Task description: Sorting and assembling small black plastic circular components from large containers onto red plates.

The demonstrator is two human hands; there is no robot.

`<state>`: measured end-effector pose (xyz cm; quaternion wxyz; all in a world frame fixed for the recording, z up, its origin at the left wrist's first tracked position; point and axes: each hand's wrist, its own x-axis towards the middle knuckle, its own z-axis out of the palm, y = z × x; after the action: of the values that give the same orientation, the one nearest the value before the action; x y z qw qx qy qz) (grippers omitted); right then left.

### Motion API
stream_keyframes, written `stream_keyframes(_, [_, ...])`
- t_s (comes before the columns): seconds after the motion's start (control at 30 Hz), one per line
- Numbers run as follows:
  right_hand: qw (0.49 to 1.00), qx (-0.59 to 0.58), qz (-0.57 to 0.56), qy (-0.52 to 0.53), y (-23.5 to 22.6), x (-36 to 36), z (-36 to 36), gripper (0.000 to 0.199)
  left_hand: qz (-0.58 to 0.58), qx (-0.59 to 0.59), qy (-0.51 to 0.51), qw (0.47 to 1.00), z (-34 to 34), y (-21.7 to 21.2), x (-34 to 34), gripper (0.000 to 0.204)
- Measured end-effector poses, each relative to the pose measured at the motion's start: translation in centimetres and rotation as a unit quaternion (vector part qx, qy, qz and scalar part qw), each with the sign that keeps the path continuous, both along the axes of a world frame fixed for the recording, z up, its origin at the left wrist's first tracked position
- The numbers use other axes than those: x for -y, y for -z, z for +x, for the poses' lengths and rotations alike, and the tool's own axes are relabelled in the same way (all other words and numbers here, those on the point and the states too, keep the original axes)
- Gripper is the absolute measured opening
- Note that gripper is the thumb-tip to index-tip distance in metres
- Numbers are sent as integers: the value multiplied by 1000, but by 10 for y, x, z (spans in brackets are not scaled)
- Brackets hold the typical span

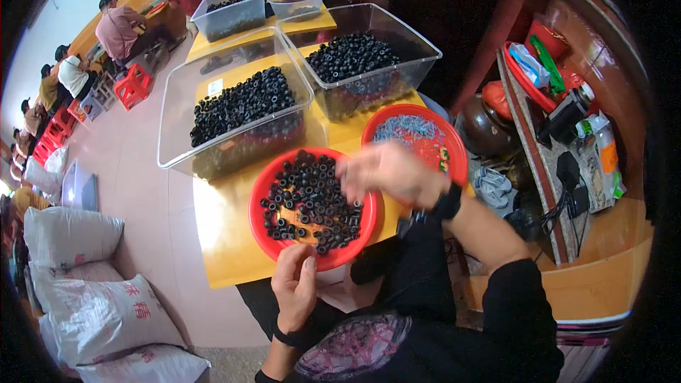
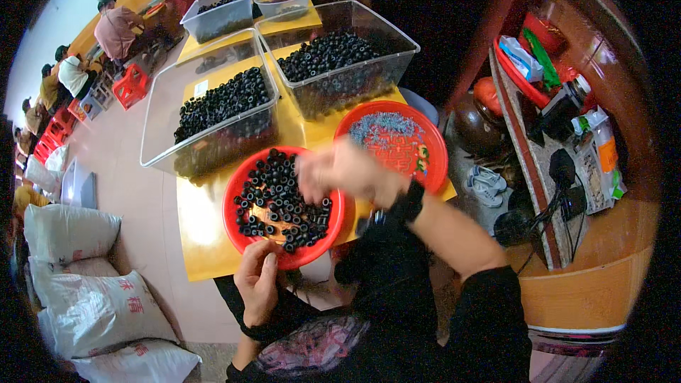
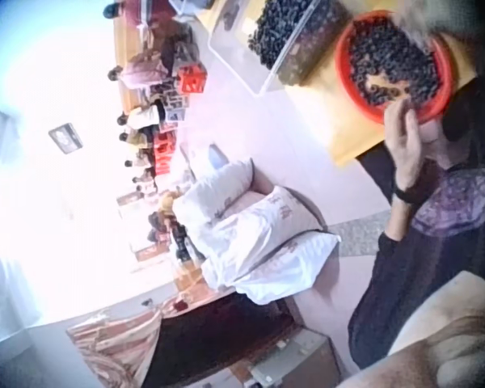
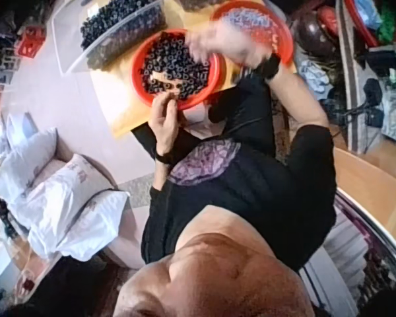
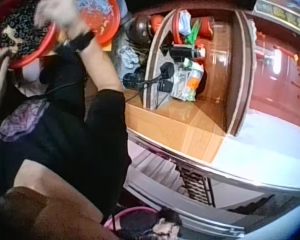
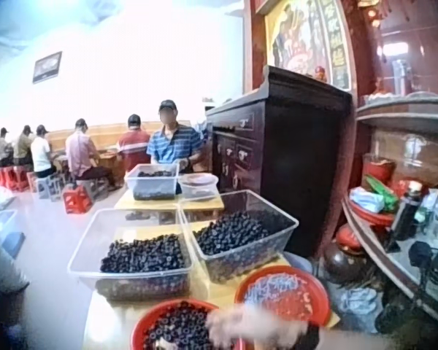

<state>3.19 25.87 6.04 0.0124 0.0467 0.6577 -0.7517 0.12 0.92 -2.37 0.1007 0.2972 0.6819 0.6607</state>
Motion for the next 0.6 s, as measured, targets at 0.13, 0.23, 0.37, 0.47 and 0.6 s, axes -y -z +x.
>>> stream_keyframes(0.13, [952, -132, -190, 198, -51, -58, -24, 35, -7, -4, 0, 1000, -1, 0, -1, 17])
stream_keyframes(0.23, [960, -98, -128, 229, -29, -58, -8, 35, -11, 9, 4, 1000, -2, 1, -2, 17])
stream_keyframes(0.37, [968, 74, 160, 180, 6, -34, 30, 28, -38, 12, 9, 999, -2, -3, -1, 13])
stream_keyframes(0.47, [923, 53, 329, 192, 32, -28, 60, 18, -48, -98, 26, 994, -8, 2, -4, 15])
stream_keyframes(0.6, [872, 95, 431, 210, 34, -28, 78, 17, -88, -290, 7, 953, -23, -8, -17, 26])
